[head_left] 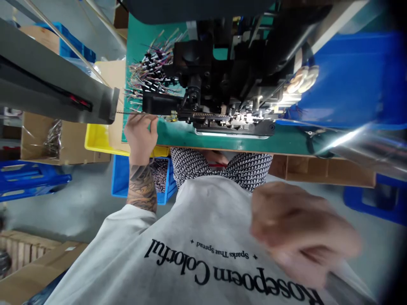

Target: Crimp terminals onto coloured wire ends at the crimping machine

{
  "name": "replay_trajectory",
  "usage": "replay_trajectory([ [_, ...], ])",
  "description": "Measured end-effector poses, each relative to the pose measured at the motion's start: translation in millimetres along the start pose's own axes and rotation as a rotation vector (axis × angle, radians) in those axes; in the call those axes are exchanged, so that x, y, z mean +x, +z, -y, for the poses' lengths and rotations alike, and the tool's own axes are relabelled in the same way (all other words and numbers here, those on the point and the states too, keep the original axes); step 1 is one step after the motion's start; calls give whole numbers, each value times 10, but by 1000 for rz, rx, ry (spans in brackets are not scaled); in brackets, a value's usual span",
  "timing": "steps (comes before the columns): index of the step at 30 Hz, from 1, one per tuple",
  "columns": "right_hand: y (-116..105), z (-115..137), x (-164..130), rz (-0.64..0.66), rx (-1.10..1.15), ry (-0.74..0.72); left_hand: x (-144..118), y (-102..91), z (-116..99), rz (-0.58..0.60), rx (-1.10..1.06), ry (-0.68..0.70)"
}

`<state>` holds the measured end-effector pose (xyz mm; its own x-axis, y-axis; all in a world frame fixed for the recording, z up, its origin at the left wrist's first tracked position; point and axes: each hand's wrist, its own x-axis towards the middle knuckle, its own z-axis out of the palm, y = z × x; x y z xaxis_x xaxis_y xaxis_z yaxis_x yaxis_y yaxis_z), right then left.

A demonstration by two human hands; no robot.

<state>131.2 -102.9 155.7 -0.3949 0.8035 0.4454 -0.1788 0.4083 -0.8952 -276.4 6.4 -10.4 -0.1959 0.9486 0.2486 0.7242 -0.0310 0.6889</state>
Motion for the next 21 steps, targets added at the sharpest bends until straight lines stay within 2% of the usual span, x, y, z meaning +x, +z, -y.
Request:
replay_trajectory([
  [1,71,-120,62,-38,59,-72,89,-8,118,20,12,-15],
  [4,213,-417,131,19,58,-15,293,-5,303,79,26,-50],
  [7,181,-654,37,-3,-6,123,308,-75,218,83,26,-18],
  [9,115,-821,-61,-71,-33,226,174,-187,15,104,38,29],
  [12,43,-1095,-188,-164,-35,400,-177,-358,-441,203,101,95],
  [14,39,-1268,-236,-207,-21,505,-419,-386,-771,338,-46,8],
  [16,64,-1407,-250,-255,-3,583,-606,-301,-1059,470,-401,-120],
  [18,102,-1503,-235,-297,25,626,-724,-119,-1277,575,-719,-219],
  [21,135,-1575,-188,-337,99,646,-818,221,-1475,656,-964,-307],
])
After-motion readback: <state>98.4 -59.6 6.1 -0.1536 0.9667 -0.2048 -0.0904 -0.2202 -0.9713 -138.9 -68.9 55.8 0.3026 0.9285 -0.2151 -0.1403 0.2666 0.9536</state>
